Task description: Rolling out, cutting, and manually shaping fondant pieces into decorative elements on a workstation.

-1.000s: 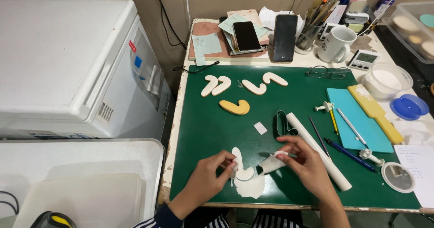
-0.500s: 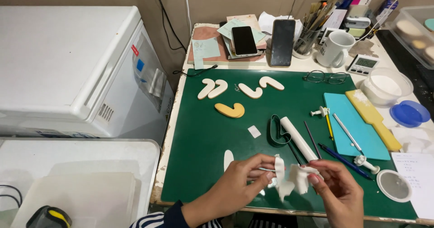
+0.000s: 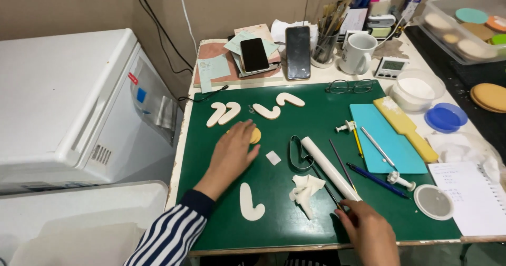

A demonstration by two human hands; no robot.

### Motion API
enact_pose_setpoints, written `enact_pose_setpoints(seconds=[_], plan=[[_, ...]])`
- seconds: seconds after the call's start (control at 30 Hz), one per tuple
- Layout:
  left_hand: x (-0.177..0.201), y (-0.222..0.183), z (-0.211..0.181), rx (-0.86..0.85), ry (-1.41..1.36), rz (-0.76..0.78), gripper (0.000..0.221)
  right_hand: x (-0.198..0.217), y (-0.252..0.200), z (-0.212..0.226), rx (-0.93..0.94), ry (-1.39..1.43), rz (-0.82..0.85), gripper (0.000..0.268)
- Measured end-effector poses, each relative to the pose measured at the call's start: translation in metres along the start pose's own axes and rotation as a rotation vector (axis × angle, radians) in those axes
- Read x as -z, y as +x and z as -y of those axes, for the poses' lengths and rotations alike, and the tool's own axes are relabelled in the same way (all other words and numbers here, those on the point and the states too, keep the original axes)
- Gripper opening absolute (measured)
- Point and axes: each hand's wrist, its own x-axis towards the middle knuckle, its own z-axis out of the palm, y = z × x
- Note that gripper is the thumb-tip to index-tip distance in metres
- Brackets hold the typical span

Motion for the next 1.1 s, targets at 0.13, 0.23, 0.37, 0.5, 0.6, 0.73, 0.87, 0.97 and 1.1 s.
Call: enact_pose_setpoints(seconds=[0.13, 0.23, 0.37, 0.5, 0.6, 0.73, 0.87, 0.97, 1.1], plan=[[-0.018, 0.003, 0.017, 0.059, 0.047, 0.208, 0.078, -0.008, -0.006, 0.018, -0.053, -0.032, -0.053, 0.015], [-0.027, -0.002, 0.017, -0.03, 0.12, 0.108, 0.06, 0.007, -0.014, 0.011, -0.162, -0.036, 0.018, 0.01], [-0.029, -0.004, 0.021, 0.029, 0.063, 0.058, 0.044, 0.054, -0.027, -0.01, -0.241, -0.145, 0.072, 0.019], [-0.032, -0.006, 0.028, 0.07, 0.099, 0.095, 0.049, 0.109, -0.027, -0.036, -0.419, -0.095, -0.13, 0.018], [-0.028, -0.004, 0.027, 0.072, 0.051, 0.041, 0.035, 0.124, 0.018, -0.099, -0.158, -0.04, -0.633, 0.016], [-0.02, -0.002, 0.023, 0.078, 0.004, 0.036, 0.029, 0.152, 0.127, -0.135, 0.106, 0.097, -0.787, 0.009], [0.011, -0.008, 0.012, 0.06, -0.057, 0.029, 0.03, 0.15, 0.238, -0.162, 0.138, 0.158, -0.782, 0.017], [0.047, -0.033, -0.001, 0.012, -0.074, 0.096, 0.035, 0.148, 0.278, -0.162, -0.038, 0.201, -0.684, 0.02], [0.084, -0.093, -0.009, -0.068, -0.152, 0.248, 0.041, 0.132, 0.326, -0.191, -0.157, 0.09, -0.584, 0.022]])
